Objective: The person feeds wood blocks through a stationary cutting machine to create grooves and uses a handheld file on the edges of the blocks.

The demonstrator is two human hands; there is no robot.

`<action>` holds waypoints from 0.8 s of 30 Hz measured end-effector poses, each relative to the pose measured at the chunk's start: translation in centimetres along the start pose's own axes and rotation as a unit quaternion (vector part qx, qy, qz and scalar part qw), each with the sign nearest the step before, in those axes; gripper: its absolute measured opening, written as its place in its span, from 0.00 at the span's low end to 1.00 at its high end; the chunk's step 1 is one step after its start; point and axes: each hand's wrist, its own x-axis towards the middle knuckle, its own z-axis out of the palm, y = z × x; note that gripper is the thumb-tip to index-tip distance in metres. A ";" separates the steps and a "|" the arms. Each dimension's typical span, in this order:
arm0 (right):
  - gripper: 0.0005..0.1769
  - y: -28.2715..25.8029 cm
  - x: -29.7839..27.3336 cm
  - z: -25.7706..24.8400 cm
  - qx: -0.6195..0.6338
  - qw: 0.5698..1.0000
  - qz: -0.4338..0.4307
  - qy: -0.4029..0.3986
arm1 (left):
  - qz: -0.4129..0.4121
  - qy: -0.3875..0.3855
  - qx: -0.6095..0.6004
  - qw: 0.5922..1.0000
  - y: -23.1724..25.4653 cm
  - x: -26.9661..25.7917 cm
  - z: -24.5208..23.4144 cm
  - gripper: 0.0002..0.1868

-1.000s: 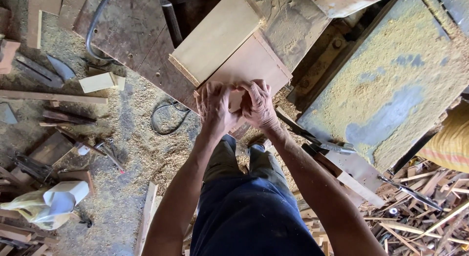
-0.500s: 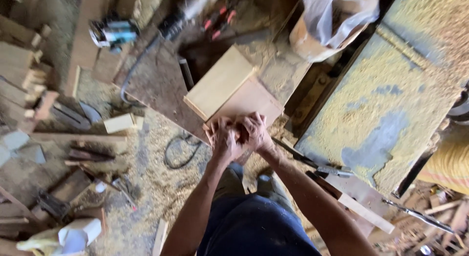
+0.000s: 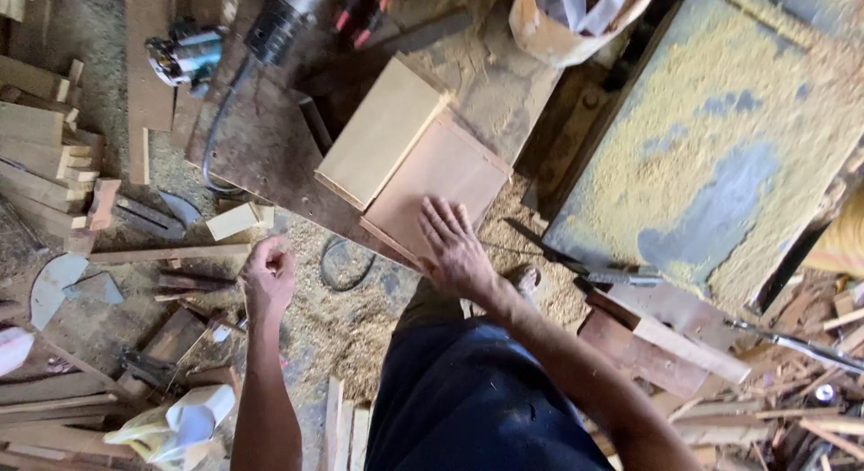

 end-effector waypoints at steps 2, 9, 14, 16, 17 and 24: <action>0.35 -2.5 -0.8 -0.8 0.111 0.985 0.041 -0.129 | 0.079 0.116 0.026 0.990 -2.5 0.7 0.9 0.06; 0.37 1.1 -1.1 -0.9 0.162 0.954 0.094 -0.233 | 0.397 0.170 -0.059 0.900 12.7 11.6 4.3 0.08; 0.17 2.1 1.0 -3.3 0.042 0.988 0.136 -0.066 | 0.334 -0.008 0.277 0.901 16.7 20.3 6.2 0.18; 0.13 1.5 0.6 -3.7 0.050 0.986 0.147 -0.059 | 0.370 0.009 0.295 0.881 16.3 21.8 6.9 0.25; 0.11 1.2 0.6 -3.8 0.057 0.985 0.153 -0.047 | 0.408 0.031 0.312 0.857 16.3 22.7 7.1 0.33; 0.21 -0.1 1.1 -4.6 0.062 0.986 0.152 -0.038 | 0.327 -0.083 0.268 0.902 18.7 18.8 -0.6 0.28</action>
